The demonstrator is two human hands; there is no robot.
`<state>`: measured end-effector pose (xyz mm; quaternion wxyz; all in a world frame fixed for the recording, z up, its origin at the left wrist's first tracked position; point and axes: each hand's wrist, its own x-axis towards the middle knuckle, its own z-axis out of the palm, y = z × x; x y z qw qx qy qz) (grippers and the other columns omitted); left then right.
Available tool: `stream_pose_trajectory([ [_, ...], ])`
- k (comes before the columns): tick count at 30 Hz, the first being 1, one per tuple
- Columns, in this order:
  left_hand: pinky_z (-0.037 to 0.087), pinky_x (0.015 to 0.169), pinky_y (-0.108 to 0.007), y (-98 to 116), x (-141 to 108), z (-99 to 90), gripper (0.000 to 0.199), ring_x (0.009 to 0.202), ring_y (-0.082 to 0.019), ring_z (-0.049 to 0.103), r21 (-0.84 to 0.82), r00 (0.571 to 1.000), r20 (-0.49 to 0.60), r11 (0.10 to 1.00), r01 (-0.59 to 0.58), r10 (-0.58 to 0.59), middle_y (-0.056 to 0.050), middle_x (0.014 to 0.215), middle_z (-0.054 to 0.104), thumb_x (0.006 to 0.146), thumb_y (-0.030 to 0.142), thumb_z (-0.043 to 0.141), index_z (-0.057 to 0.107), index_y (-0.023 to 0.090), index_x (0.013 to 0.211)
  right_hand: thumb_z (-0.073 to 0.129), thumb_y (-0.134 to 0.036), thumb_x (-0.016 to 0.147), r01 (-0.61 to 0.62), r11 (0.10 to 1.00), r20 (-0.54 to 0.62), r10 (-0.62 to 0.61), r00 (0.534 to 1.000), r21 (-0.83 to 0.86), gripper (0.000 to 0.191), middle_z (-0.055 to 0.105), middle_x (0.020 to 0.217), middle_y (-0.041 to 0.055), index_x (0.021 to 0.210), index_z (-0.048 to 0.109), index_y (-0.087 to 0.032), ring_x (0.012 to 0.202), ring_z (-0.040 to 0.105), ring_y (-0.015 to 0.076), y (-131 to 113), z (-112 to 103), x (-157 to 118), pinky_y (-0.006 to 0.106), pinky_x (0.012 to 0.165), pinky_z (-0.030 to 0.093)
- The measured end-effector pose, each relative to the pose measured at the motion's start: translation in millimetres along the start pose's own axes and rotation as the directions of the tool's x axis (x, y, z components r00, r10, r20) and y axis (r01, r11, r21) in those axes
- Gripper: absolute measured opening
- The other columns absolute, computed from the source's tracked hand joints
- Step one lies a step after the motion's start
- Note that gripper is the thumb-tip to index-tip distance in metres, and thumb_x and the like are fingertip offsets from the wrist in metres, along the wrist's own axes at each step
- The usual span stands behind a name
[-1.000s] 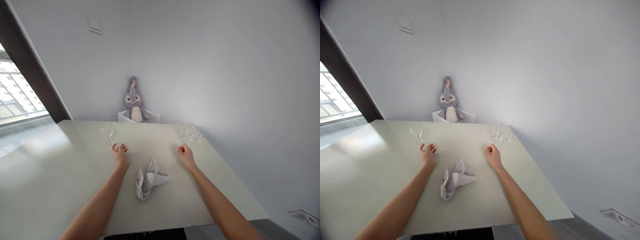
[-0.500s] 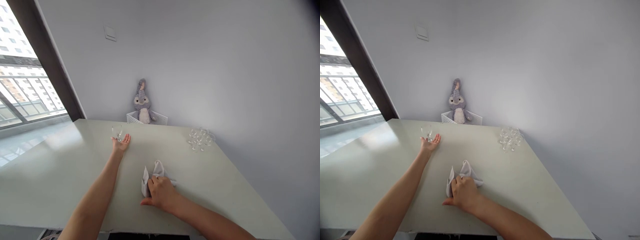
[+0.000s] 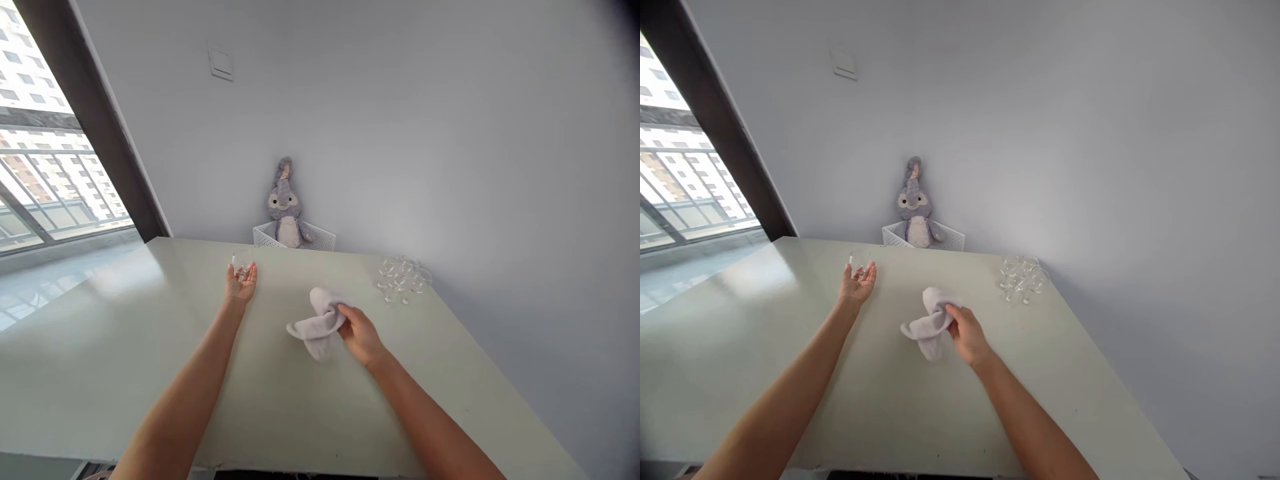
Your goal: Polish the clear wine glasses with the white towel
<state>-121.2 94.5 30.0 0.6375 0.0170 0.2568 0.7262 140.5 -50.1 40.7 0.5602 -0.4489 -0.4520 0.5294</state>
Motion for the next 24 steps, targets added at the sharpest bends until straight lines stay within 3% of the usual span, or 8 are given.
stream_pose_trajectory([
  [5,0.051,0.078,-0.030,-39.8,-37.1,12.3,0.016,0.090,-0.017,0.061,0.175,0.984,0.180,0.984,-0.025,-0.007,-0.007,0.090,0.059,0.076,0.030,0.059,0.048,0.018,0.079,0.063,-0.037,0.068,0.108,0.994,-0.087,-0.108,0.990,0.005,0.022,0.058,0.064,-0.0006,0.060,0.058,-0.017,0.069,0.055,0.0155,-30.1,-21.2,4.8,0.025,0.061,0.043],
  [7,0.049,0.082,-0.032,-57.1,-54.9,15.3,0.017,0.090,-0.016,0.061,0.254,0.958,0.286,0.965,-0.061,-0.015,-0.004,0.091,0.060,0.074,0.028,0.061,0.049,0.019,0.082,0.062,-0.036,0.069,0.124,0.985,-0.156,-0.105,0.982,0.122,0.020,0.059,0.066,-0.0005,0.064,0.060,-0.017,0.068,0.055,0.0146,-32.4,-23.7,3.2,0.025,0.060,0.044],
  [11,0.045,0.086,-0.036,-85.1,-86.4,12.4,0.023,0.097,-0.017,0.059,0.350,0.900,0.432,0.930,-0.112,-0.054,-0.002,0.100,0.060,0.073,0.030,0.062,0.048,0.023,0.091,0.067,-0.030,0.065,0.121,0.917,-0.316,0.005,0.949,0.379,0.019,0.063,0.076,-0.0002,0.079,0.062,-0.018,0.071,0.058,0.0138,-22.0,-27.3,5.7,0.025,0.063,0.047],
  [16,0.042,0.090,-0.037,-107.6,-110.2,-3.1,0.027,0.108,-0.021,0.053,0.440,0.858,0.492,0.893,-0.099,-0.148,-0.003,0.108,0.055,0.074,0.029,0.062,0.048,0.024,0.097,0.072,-0.025,0.059,0.158,0.868,-0.427,0.067,0.902,0.470,0.027,0.060,0.069,-0.0037,0.082,0.058,-0.019,0.060,0.056,0.0110,-0.7,-28.2,9.4,0.023,0.056,0.048],
  [18,0.042,0.090,-0.037,-113.3,-114.6,-7.7,0.029,0.110,-0.022,0.051,0.470,0.849,0.500,0.877,-0.099,-0.173,-0.004,0.110,0.053,0.073,0.027,0.063,0.049,0.024,0.097,0.071,-0.026,0.061,0.141,0.878,-0.343,0.029,0.939,0.458,0.024,0.059,0.066,-0.0035,0.080,0.057,-0.019,0.057,0.054,0.0102,4.1,-22.7,6.8,0.022,0.054,0.046],
  [20,0.042,0.089,-0.037,-116.7,-116.4,-10.1,0.030,0.110,-0.022,0.050,0.490,0.845,0.504,0.865,-0.109,-0.179,-0.004,0.111,0.052,0.072,0.026,0.064,0.049,0.023,0.098,0.067,-0.030,0.068,0.059,0.905,-0.128,-0.005,0.992,0.420,0.022,0.058,0.065,-0.0016,0.083,0.058,-0.017,0.057,0.054,0.0100,6.3,-14.6,1.8,0.022,0.053,0.045],
  [22,0.042,0.088,-0.037,-117.9,-116.2,-11.0,0.031,0.109,-0.021,0.051,0.501,0.849,0.502,0.856,-0.127,-0.168,-0.004,0.109,0.053,0.071,0.027,0.065,0.049,0.023,0.098,0.060,-0.033,0.075,-0.017,0.935,0.089,-0.016,0.996,0.353,0.024,0.058,0.065,-0.0001,0.093,0.058,-0.017,0.058,0.055,0.0106,7.7,-6.5,-4.1,0.022,0.053,0.044],
  [24,0.042,0.087,-0.036,-117.5,-115.5,-11.9,0.033,0.104,-0.020,0.053,0.513,0.853,0.499,0.845,-0.151,-0.151,-0.004,0.107,0.055,0.071,0.029,0.065,0.049,0.022,0.099,0.057,-0.033,0.077,-0.023,0.968,0.196,-0.027,0.980,0.251,0.031,0.059,0.066,0.0000,0.104,0.055,-0.018,0.061,0.057,0.0121,10.6,-1.0,-8.9,0.023,0.056,0.045],
])
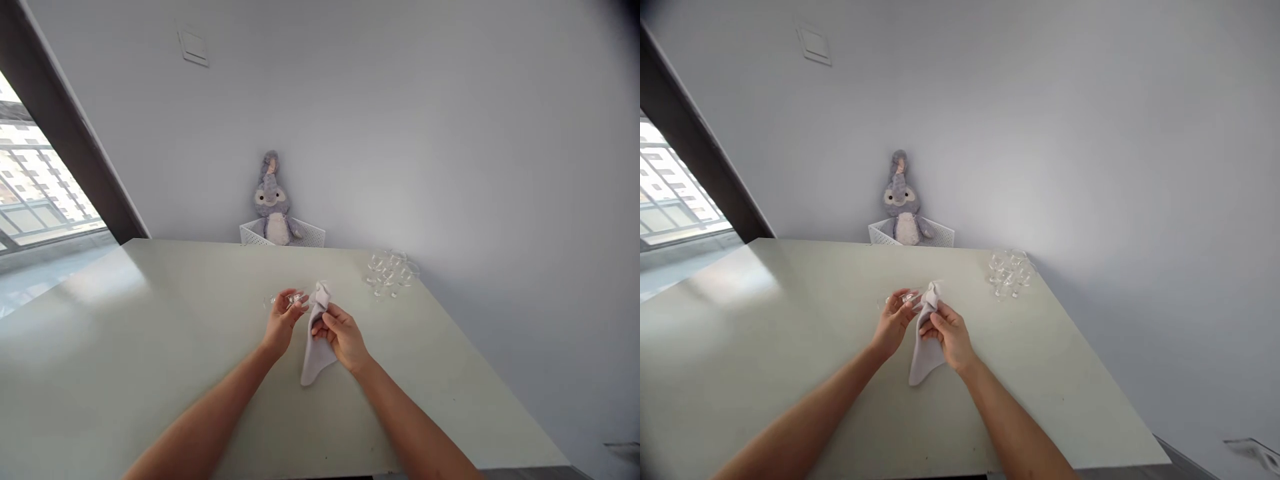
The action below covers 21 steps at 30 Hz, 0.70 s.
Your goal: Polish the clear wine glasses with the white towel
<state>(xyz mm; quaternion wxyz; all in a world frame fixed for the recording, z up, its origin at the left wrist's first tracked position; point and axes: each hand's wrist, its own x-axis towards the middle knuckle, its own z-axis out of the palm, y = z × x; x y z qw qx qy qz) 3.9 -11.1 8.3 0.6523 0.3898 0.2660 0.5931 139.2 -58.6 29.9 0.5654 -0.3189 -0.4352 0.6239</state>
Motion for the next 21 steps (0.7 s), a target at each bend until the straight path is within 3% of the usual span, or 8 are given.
stream_pose_trajectory([
  [3,0.043,0.083,-0.034,-0.7,-2.0,-1.8,0.036,0.094,-0.017,0.056,0.100,0.999,0.046,0.995,-0.003,-0.002,-0.004,0.103,0.056,0.070,0.031,0.065,0.049,0.021,0.100,0.059,-0.028,0.075,0.035,0.970,0.009,-0.034,0.999,-0.241,0.035,0.060,0.066,-0.0014,0.109,0.053,-0.022,0.061,0.058,0.0132,9.9,0.3,-2.0,0.026,0.058,0.047],
  [7,0.045,0.072,-0.028,-1.9,-6.6,-1.9,0.038,0.084,-0.016,0.057,0.294,0.988,0.152,0.956,-0.004,-0.042,-0.004,0.097,0.058,0.070,0.035,0.064,0.048,0.019,0.101,0.062,-0.023,0.070,0.038,0.877,-0.058,-0.075,0.996,-0.480,0.014,0.061,0.063,-0.0004,0.084,0.063,-0.020,0.057,0.057,0.0135,21.8,-8.4,2.3,0.025,0.054,0.047],
  [9,0.044,0.068,-0.026,-0.4,-7.4,-2.5,0.040,0.081,-0.015,0.056,0.373,0.979,0.195,0.928,-0.025,-0.052,-0.005,0.096,0.058,0.072,0.036,0.062,0.048,0.019,0.105,0.063,-0.025,0.070,-0.011,0.904,-0.078,-0.025,0.997,-0.426,0.012,0.063,0.063,0.0007,0.080,0.063,-0.018,0.056,0.059,0.0149,22.7,-12.8,4.9,0.026,0.050,0.048],
  [11,0.045,0.070,-0.027,2.3,-6.9,-4.3,0.045,0.083,-0.015,0.056,0.406,0.961,0.267,0.913,-0.046,-0.070,-0.007,0.103,0.057,0.075,0.035,0.059,0.046,0.019,0.114,0.063,-0.030,0.071,-0.072,0.967,-0.067,0.057,0.996,-0.246,0.021,0.064,0.068,0.0020,0.087,0.060,-0.018,0.058,0.062,0.0167,21.2,-16.2,6.4,0.026,0.048,0.049],
  [14,0.044,0.078,-0.031,6.3,-5.4,-7.7,0.044,0.096,-0.020,0.053,0.405,0.926,0.372,0.909,-0.102,-0.062,-0.011,0.121,0.050,0.077,0.034,0.056,0.047,0.020,0.118,0.060,-0.038,0.075,-0.176,0.984,0.045,0.174,0.984,0.040,0.030,0.066,0.071,0.0037,0.095,0.055,-0.017,0.057,0.063,0.0167,19.9,-20.1,6.7,0.024,0.043,0.049],
  [16,0.042,0.083,-0.032,7.7,-5.2,-9.0,0.037,0.105,-0.022,0.049,0.460,0.920,0.390,0.872,-0.167,-0.030,-0.010,0.127,0.046,0.078,0.032,0.054,0.053,0.020,0.113,0.056,-0.044,0.077,-0.223,0.965,0.106,0.209,0.972,0.141,0.034,0.066,0.072,0.0044,0.097,0.053,-0.016,0.057,0.064,0.0162,21.6,-21.6,6.6,0.024,0.043,0.049],
  [19,0.042,0.084,-0.032,8.7,-6.4,-7.6,0.033,0.107,-0.021,0.047,0.597,0.934,0.357,0.766,-0.236,0.009,-0.008,0.125,0.049,0.077,0.031,0.054,0.057,0.022,0.109,0.049,-0.049,0.080,-0.233,0.960,0.108,0.218,0.970,0.156,0.039,0.065,0.073,0.0053,0.096,0.055,-0.015,0.059,0.064,0.0165,25.3,-21.3,6.4,0.025,0.046,0.051],
  [21,0.045,0.081,-0.032,9.1,-7.0,-5.5,0.036,0.097,-0.019,0.052,0.659,0.957,0.289,0.724,-0.203,0.005,-0.008,0.113,0.056,0.077,0.034,0.054,0.057,0.022,0.110,0.052,-0.047,0.079,-0.217,0.974,0.091,0.211,0.973,0.062,0.037,0.065,0.073,0.0049,0.095,0.058,-0.014,0.059,0.063,0.0166,26.0,-18.5,5.3,0.027,0.049,0.051],
])
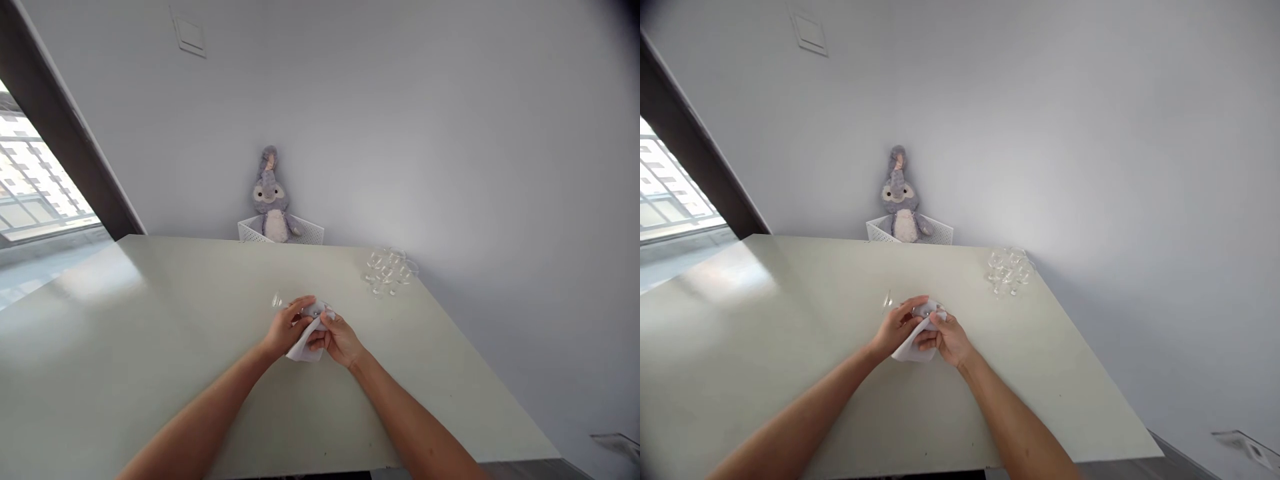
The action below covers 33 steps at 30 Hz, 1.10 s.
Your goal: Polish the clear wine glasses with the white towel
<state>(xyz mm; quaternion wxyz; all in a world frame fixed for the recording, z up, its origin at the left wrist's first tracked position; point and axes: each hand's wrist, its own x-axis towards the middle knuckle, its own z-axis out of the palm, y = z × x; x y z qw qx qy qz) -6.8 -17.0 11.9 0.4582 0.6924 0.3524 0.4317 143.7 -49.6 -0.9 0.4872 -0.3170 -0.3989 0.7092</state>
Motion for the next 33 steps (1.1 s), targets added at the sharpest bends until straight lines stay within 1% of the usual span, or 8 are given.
stream_pose_trajectory([
  [4,0.050,0.063,-0.031,2.0,2.3,0.0,0.048,0.066,-0.014,0.056,-0.161,0.965,0.001,0.952,0.259,-0.262,-0.002,0.074,0.058,0.079,0.048,0.045,0.053,0.015,0.113,0.062,-0.038,0.072,0.139,0.891,-0.031,-0.168,0.985,-0.433,0.026,0.066,0.077,0.0031,0.088,0.064,-0.018,0.073,0.063,0.0194,-1.3,9.5,-4.5,0.032,0.066,0.051],
  [7,0.051,0.058,-0.031,3.0,3.6,-3.0,0.054,0.062,-0.014,0.056,-0.249,0.923,0.112,0.889,0.384,-0.367,-0.003,0.071,0.058,0.081,0.055,0.035,0.056,0.013,0.108,0.067,-0.035,0.067,0.193,0.787,-0.014,-0.248,0.969,-0.586,0.021,0.066,0.080,0.0024,0.081,0.066,-0.019,0.084,0.061,0.0213,-2.2,10.9,-5.3,0.033,0.075,0.049],
  [11,0.047,0.079,-0.032,3.9,3.0,-7.3,0.049,0.092,-0.018,0.055,-0.314,0.965,0.210,0.923,0.221,-0.160,-0.007,0.103,0.058,0.079,0.044,0.049,0.046,0.022,0.122,0.063,-0.041,0.071,0.034,0.987,-0.134,-0.056,0.989,-0.157,0.028,0.064,0.065,0.0015,0.087,0.062,-0.018,0.053,0.060,0.0151,-2.2,1.6,0.3,0.028,0.052,0.050],
  [14,0.043,0.085,-0.031,2.1,3.7,-9.0,0.053,0.097,-0.019,0.053,-0.301,0.973,0.224,0.946,0.123,-0.056,-0.008,0.111,0.055,0.074,0.035,0.060,0.046,0.022,0.123,0.062,-0.040,0.073,0.041,0.989,-0.148,-0.020,0.989,0.141,0.027,0.062,0.061,0.0004,0.084,0.059,-0.016,0.048,0.057,0.0113,-2.0,-1.1,1.9,0.023,0.048,0.048],
  [21,0.049,0.061,-0.031,-2.4,5.7,-8.9,0.052,0.062,-0.015,0.057,-0.208,0.949,0.181,0.933,0.293,-0.258,-0.004,0.070,0.058,0.082,0.052,0.038,0.053,0.012,0.110,0.068,-0.036,0.065,0.118,0.924,-0.144,-0.181,0.973,-0.364,0.031,0.063,0.077,0.0013,0.091,0.062,-0.020,0.066,0.060,0.0155,4.9,15.7,-6.0,0.028,0.057,0.053],
  [28,0.046,0.077,-0.029,-3.3,2.4,-5.8,0.050,0.088,-0.016,0.054,-0.140,0.974,0.203,0.981,0.132,-0.102,-0.007,0.105,0.056,0.078,0.041,0.052,0.042,0.022,0.123,0.065,-0.038,0.069,-0.013,0.983,-0.227,0.055,0.972,0.181,0.028,0.062,0.063,0.0002,0.084,0.058,-0.015,0.049,0.058,0.0106,-1.6,7.9,1.9,0.022,0.049,0.049],
  [30,0.046,0.076,-0.029,-5.2,3.5,-5.9,0.050,0.083,-0.016,0.054,-0.140,0.980,0.168,0.982,0.130,-0.106,-0.006,0.097,0.057,0.076,0.040,0.055,0.045,0.019,0.121,0.066,-0.037,0.069,0.018,0.986,-0.215,0.018,0.976,0.165,0.029,0.062,0.064,-0.0004,0.087,0.058,-0.016,0.048,0.057,0.0106,1.7,11.8,0.7,0.023,0.049,0.049],
  [33,0.047,0.066,-0.028,-8.1,5.1,-6.8,0.049,0.069,-0.013,0.053,-0.154,0.973,0.141,0.967,0.203,-0.182,-0.003,0.078,0.057,0.079,0.047,0.048,0.049,0.015,0.116,0.067,-0.035,0.067,0.085,0.986,-0.207,-0.113,0.972,-0.140,0.033,0.063,0.073,0.0013,0.095,0.060,-0.018,0.051,0.059,0.0130,10.1,21.8,-3.9,0.027,0.050,0.051],
])
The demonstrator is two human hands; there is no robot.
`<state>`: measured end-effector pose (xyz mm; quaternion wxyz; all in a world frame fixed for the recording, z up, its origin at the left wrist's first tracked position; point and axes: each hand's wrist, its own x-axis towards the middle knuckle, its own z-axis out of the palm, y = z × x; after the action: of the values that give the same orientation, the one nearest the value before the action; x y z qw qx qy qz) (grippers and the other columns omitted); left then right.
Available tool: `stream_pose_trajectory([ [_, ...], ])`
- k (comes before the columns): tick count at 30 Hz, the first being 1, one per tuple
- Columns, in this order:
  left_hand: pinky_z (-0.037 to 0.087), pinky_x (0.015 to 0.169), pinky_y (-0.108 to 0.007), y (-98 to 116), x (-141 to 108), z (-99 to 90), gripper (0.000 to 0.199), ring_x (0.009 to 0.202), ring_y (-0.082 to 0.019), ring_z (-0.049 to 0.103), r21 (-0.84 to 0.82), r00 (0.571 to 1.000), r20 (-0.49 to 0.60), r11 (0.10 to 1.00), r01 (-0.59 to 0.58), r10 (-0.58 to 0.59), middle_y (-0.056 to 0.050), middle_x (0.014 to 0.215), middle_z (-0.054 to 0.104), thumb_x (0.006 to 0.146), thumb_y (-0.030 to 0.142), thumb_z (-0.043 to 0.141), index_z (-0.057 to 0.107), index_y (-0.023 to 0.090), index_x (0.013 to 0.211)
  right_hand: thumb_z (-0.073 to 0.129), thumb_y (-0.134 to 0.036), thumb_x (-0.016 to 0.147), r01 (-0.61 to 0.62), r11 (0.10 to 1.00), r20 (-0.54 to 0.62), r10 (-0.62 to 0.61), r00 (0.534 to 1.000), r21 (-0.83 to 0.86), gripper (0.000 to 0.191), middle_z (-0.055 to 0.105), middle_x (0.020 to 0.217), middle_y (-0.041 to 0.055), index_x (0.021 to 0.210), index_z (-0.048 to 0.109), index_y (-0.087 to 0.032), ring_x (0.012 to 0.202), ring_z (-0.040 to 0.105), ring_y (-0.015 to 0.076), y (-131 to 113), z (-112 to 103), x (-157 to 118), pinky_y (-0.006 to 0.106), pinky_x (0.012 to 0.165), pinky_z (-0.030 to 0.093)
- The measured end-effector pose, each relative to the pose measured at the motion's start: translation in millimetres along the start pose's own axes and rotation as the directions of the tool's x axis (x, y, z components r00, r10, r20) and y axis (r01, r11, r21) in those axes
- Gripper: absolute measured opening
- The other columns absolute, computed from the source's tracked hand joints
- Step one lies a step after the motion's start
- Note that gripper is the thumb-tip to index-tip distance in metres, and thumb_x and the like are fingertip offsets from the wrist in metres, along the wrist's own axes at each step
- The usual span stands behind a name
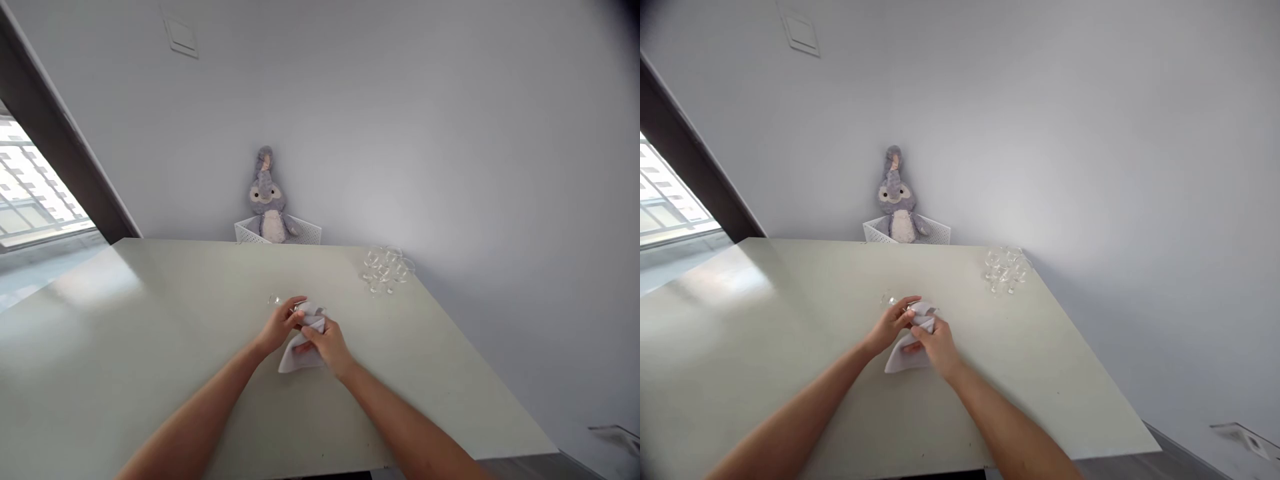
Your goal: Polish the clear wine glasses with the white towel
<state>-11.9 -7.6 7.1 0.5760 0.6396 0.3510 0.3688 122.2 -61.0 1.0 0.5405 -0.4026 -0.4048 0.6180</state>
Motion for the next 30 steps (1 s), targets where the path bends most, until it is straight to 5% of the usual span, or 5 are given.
stream_pose_trajectory([
  [3,0.047,0.063,-0.028,0.1,-1.0,0.4,0.053,0.067,-0.014,0.054,-0.048,0.997,0.035,0.997,0.064,-0.063,-0.004,0.079,0.057,0.084,0.053,0.031,0.049,0.015,0.116,0.068,-0.033,0.065,0.079,0.982,-0.025,-0.085,0.996,-0.169,0.028,0.064,0.080,0.0026,0.089,0.063,-0.020,0.053,0.060,0.0140,2.2,3.7,-2.8,0.028,0.051,0.051],
  [10,0.044,0.073,-0.026,1.9,-3.5,4.0,0.053,0.083,-0.015,0.053,-0.007,0.992,0.117,0.999,-0.035,0.035,-0.005,0.099,0.057,0.079,0.041,0.051,0.038,0.022,0.127,0.067,-0.036,0.068,-0.152,0.928,-0.022,0.169,0.985,0.339,0.028,0.063,0.060,0.0011,0.083,0.059,-0.013,0.047,0.058,0.0118,-7.0,-7.6,7.3,0.022,0.046,0.049],
  [17,0.043,0.059,-0.026,-4.8,-3.3,2.5,0.047,0.058,-0.013,0.052,0.304,0.998,-0.057,0.953,-0.005,0.024,0.000,0.064,0.058,0.087,0.044,0.028,0.046,0.018,0.122,0.067,-0.034,0.067,0.072,0.964,-0.105,-0.102,0.989,-0.256,0.024,0.063,0.067,-0.0009,0.086,0.062,-0.020,0.043,0.059,0.0140,0.8,-5.6,3.6,0.025,0.044,0.050],
  [23,0.024,0.100,-0.045,4.6,-4.5,-2.8,0.033,0.110,-0.024,0.047,0.808,0.876,0.028,0.505,-0.303,0.481,-0.010,0.109,0.059,0.084,0.029,0.043,0.053,0.024,0.115,0.069,-0.033,0.065,-0.031,0.994,-0.184,0.012,0.983,-0.102,0.028,0.062,0.060,-0.0016,0.086,0.059,-0.018,0.041,0.058,0.0137,-6.9,-21.8,14.0,0.024,0.039,0.047],
  [30,0.026,0.095,-0.041,-1.9,1.6,-22.9,0.042,0.066,-0.016,0.055,0.838,0.891,0.170,0.413,-0.356,0.422,-0.002,0.067,0.059,0.081,0.043,0.047,0.050,0.028,0.120,0.065,-0.036,0.069,0.006,0.945,0.129,0.038,0.991,-0.328,0.027,0.062,0.063,-0.0010,0.085,0.058,-0.016,0.052,0.061,0.0152,-25.9,-28.6,7.8,0.027,0.051,0.048],
])
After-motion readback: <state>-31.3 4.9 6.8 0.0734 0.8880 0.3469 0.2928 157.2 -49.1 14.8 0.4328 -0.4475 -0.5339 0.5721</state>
